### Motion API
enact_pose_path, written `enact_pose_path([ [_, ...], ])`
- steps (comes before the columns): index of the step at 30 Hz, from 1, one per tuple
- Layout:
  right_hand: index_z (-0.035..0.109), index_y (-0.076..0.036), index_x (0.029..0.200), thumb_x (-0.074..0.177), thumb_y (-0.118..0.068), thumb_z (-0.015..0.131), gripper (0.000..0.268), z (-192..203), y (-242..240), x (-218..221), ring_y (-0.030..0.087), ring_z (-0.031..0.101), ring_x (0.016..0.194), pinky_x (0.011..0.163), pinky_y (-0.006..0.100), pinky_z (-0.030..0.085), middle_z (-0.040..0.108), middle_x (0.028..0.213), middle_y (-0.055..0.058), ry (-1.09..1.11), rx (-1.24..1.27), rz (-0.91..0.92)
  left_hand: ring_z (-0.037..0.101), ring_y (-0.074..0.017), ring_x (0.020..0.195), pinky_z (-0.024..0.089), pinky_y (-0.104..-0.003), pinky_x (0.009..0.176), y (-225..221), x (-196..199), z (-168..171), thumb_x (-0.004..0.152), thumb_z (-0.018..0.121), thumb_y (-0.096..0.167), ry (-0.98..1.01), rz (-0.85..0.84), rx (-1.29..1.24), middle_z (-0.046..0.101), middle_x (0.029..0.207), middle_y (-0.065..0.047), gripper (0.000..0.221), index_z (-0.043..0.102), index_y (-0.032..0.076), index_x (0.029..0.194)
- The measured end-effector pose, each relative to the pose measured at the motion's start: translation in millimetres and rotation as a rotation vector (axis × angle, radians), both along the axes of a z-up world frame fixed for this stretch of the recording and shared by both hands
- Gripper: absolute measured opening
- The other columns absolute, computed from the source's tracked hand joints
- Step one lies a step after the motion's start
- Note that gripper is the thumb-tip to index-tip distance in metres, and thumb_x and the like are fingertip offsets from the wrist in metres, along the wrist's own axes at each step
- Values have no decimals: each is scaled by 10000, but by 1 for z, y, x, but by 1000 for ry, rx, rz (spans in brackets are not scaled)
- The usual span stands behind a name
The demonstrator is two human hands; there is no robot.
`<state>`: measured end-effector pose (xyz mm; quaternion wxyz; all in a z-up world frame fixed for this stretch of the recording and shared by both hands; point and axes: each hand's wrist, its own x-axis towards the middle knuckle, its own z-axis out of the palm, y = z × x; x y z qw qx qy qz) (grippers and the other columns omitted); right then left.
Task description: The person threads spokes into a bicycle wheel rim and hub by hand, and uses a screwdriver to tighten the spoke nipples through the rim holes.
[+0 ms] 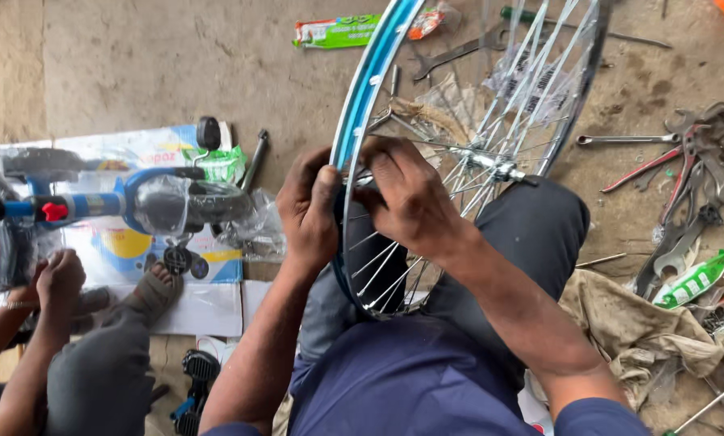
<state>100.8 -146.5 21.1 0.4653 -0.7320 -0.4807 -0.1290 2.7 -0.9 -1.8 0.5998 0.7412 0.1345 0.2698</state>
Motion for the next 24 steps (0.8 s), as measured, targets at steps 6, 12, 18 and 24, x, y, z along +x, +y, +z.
enact_pose_path([
  [6,546,-57,705,718,-30,812,268,-6,30,7,290,574,657,627,463,430,552,708,105,-290,86,-178,648,-153,1079,519,-293,971,5,5,5,1076,623,227,-18,13,73,702,1163,-98,333,650,-31,1285],
  [12,627,-19,876,809,7,748,140,-20,20,7,305,677,836,703,410,538,685,927,131,-131,134,-84,641,-143,1069,511,-283,970,10,4,-3,1063,645,218,-38,-11,25,712,1152,-87,329,657,-36,1272],
  [18,698,-18,1064,902,-54,789,189,-44,-3,31,282,741,883,765,378,580,727,980,120,294,41,152,620,-110,987,503,-260,904,16,2,-15,1094,613,222,-51,-24,-67,705,1081,-52,302,672,-33,1245],
  [24,648,19,1291,946,-47,715,357,-26,14,12,323,716,989,874,372,589,723,1095,165,603,74,286,629,-119,1007,511,-265,929,9,1,-9,1106,595,215,-120,-49,-80,698,1094,-60,291,646,-39,1239],
])
